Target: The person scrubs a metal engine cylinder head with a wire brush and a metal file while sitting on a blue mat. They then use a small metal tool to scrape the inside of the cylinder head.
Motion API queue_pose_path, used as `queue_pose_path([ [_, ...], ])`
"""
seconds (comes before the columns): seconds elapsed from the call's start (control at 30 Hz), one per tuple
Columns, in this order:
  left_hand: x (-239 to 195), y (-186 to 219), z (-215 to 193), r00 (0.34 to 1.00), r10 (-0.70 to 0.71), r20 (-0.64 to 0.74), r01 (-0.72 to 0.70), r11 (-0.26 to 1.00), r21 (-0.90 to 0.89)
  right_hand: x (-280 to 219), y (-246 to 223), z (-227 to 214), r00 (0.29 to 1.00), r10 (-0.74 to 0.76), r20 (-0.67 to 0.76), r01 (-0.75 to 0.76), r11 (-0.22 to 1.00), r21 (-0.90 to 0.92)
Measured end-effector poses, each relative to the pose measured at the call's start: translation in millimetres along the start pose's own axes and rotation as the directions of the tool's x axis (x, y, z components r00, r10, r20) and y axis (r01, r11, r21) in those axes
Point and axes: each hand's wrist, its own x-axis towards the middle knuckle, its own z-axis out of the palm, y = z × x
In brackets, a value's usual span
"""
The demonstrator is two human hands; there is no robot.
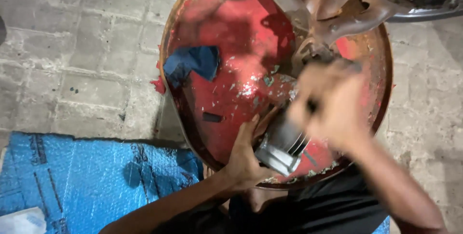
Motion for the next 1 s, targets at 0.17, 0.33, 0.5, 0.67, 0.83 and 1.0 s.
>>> queue_pose_path([
  [0.17,-5.1,1.1,-0.1,0.992,-0.122,0.029,0.125,0.944,-0.305,3.3,19.3,-1.5,1.0,0.006,0.013,-0.006,1.0,0.005],
  [0.33,-1.5,0.0,11.8,0.965,-0.258,-0.037,0.206,0.844,-0.496,0.5,-31.2,-5.9,0.986,-0.168,0.011,0.167,0.985,0.046],
  [0.5,-11.9,-7.2,4.4,0.939,-0.343,-0.04,0.342,0.939,-0.027,-1.3,-8.5,-1.8,0.999,0.001,-0.046,0.0,1.0,0.012],
  [0.67,-8.7,-8.6,-3.5,1.0,-0.022,0.008,0.022,1.0,0.0,-6.3,-19.8,-0.8,0.993,-0.111,0.04,0.099,0.968,0.23],
  [0.83,-7.8,-5.3,3.2,0.993,-0.103,-0.057,0.093,0.982,-0.163,-12.1,-30.3,-1.9,0.99,-0.133,-0.055,0.137,0.989,0.059],
  [1.0,-8.6,-1.8,0.3,0.977,-0.211,-0.033,0.212,0.977,0.026,-18.0,9.1,0.2,0.996,-0.063,-0.055,0.061,0.998,-0.029],
])
